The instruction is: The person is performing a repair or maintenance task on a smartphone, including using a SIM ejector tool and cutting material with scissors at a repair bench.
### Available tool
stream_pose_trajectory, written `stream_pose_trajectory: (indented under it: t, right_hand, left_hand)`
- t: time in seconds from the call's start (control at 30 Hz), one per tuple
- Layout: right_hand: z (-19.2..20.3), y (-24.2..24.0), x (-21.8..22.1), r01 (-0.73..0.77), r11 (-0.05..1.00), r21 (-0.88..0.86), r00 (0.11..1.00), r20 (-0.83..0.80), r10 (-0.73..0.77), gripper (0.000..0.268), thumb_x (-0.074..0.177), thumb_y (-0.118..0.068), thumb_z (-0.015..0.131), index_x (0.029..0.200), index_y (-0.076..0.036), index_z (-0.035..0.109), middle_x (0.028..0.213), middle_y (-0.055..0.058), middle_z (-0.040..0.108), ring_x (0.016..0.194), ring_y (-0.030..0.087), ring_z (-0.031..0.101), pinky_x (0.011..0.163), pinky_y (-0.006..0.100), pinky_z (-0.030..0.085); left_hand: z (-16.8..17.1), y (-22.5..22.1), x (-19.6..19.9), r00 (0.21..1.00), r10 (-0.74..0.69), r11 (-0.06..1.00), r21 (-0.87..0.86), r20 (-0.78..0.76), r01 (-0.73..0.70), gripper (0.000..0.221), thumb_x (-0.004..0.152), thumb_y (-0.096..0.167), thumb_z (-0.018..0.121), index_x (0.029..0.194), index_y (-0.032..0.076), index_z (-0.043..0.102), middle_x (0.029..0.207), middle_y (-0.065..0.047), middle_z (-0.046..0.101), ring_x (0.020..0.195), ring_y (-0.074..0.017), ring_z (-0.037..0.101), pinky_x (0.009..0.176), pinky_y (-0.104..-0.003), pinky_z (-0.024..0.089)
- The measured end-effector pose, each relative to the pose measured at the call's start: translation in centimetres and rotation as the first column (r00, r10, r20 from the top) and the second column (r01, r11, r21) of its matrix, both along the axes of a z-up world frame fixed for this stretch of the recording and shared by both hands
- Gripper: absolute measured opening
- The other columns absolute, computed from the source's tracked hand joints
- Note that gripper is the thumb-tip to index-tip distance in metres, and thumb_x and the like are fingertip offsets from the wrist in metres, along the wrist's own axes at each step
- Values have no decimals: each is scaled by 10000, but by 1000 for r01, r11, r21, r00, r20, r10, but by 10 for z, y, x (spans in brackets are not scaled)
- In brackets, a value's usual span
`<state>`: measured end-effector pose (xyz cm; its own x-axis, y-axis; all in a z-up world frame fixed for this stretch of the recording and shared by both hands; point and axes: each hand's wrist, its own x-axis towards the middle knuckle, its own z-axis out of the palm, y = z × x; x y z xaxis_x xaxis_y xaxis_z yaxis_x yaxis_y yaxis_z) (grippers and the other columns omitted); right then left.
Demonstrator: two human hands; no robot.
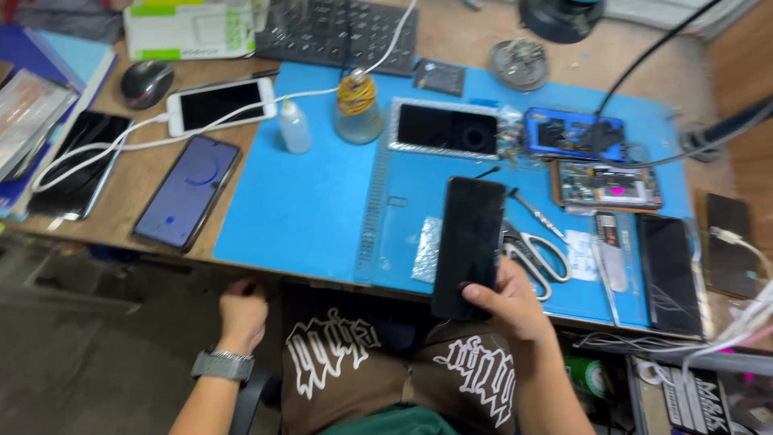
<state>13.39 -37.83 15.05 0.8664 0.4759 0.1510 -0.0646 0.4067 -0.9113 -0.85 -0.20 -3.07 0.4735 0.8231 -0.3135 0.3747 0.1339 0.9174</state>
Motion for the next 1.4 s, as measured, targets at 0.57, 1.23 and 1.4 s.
stream_pose_trajectory:
  t: [0.57, 1.23, 1.4]
  right_hand:
    - [91, 13, -24, -512, 404, -758, 549, 73, 833, 202, 868, -173, 651, 1066, -136, 668, 867, 12, 715, 727, 200, 683, 666, 313, 511]
    - [55, -2, -64, 220, 813, -540, 973, 182, -143, 292, 848, -107, 757, 1139, -87, 750, 875, 42, 698, 783, 121, 623, 723, 248, 508]
    - [6, 9, -73, -18, 953, -302, 988, -154, -30, 316, 869, -91, 760, 1179, -30, 774, 898, 97, 782, 719, 171, 665, 673, 304, 562]
  left_hand:
    - [198, -103, -24, 620, -690, 480, -405, 373, 778, 1003, 701, -52, 898, 1564, 133, 421, 1106, -162, 892, 740, -96, 769, 666, -152, 497]
    - [194, -149, 1, 221, -714, 10, -306, 664, 952, 1059, 821, -8, 773, 1674, 102, 155, 1141, -199, 727, 1084, -273, 723, 976, -420, 604]
    - [204, -153, 12, 72, -727, -16, -121, 683, 992, 967, 873, -22, 753, 1655, 113, 200, 1177, -206, 715, 1108, -306, 718, 983, -461, 620]
